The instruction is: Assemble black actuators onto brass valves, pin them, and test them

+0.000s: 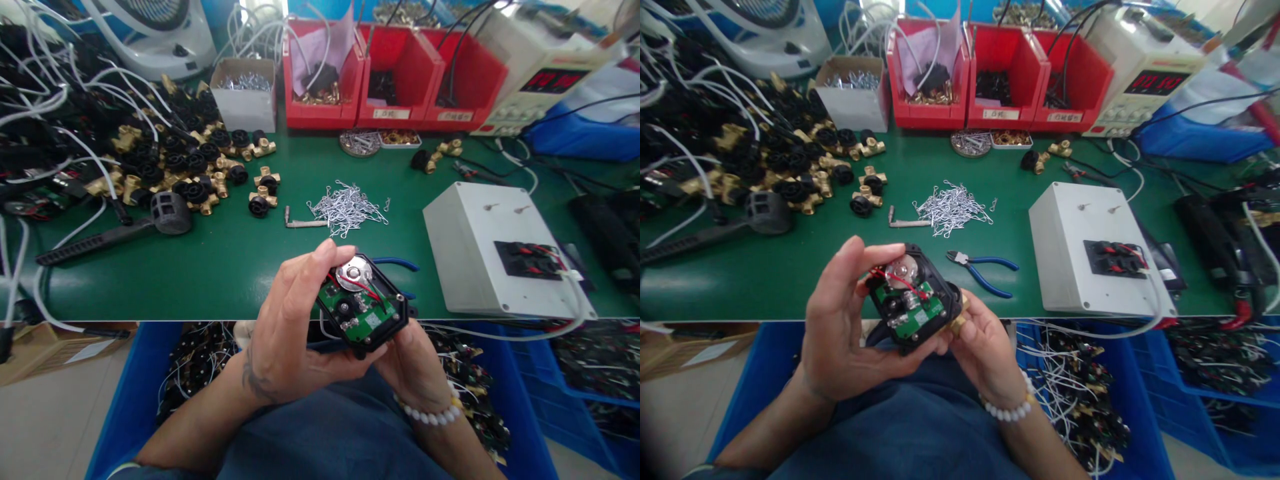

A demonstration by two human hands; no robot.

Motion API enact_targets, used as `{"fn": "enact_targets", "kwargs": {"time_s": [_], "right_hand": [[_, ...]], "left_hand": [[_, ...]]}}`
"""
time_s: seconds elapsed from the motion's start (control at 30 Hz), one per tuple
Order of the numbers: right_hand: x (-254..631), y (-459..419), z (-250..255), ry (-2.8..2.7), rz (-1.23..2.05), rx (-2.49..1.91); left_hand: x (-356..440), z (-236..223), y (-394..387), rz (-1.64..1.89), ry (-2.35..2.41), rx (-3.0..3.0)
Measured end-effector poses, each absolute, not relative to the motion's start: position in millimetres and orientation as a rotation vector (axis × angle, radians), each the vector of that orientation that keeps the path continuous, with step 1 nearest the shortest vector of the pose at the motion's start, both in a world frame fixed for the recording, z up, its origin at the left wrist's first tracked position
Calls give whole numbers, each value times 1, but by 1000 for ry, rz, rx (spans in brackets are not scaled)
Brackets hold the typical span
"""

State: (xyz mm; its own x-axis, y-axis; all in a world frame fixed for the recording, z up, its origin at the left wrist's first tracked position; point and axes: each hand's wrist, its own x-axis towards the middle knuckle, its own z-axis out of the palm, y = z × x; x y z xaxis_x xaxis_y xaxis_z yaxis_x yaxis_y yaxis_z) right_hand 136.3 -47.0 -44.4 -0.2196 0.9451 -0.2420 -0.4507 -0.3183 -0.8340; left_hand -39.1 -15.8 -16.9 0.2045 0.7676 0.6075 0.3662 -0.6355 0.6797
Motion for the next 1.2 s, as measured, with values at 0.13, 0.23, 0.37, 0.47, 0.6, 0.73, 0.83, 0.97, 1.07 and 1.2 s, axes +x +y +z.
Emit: {"fn": "enact_targets", "kwargs": {"time_s": [0.13, 0.23, 0.37, 0.47, 0.6, 0.73, 0.83, 0.97, 1.07, 1.2], "right_hand": [[137, -48, -47, -796, 1717, -982], [138, -48, -49, -790, 1710, -981], [137, -48, -47, -758, 1722, -966], [136, -48, -45, -745, 1731, -937], [135, -49, -43, -752, 1729, -930], [133, -47, -41, -733, 1743, -931], [132, -46, -38, -692, 1773, -904], [131, -48, -34, -714, 1817, -858], [130, -50, -32, -723, 1871, -797], [131, -51, -33, -713, 1897, -765]], "left_hand": [[-39, -16, -15, 1372, 1063, 2089], [-40, -15, -15, 1377, 1063, 2091], [-41, -9, -14, 1406, 1077, 2253], [-43, -4, -13, 1365, 1132, 2376], [-44, -2, -14, 1348, 1161, 2383], [-43, -7, -13, 1387, 1137, 2246], [-44, -13, -12, 1404, 1112, 1926], [-48, -18, -5, 1357, 1044, 1374], [-48, -19, 0, 1310, 958, 1027], [-45, -19, 1, 1297, 850, 798]]}}
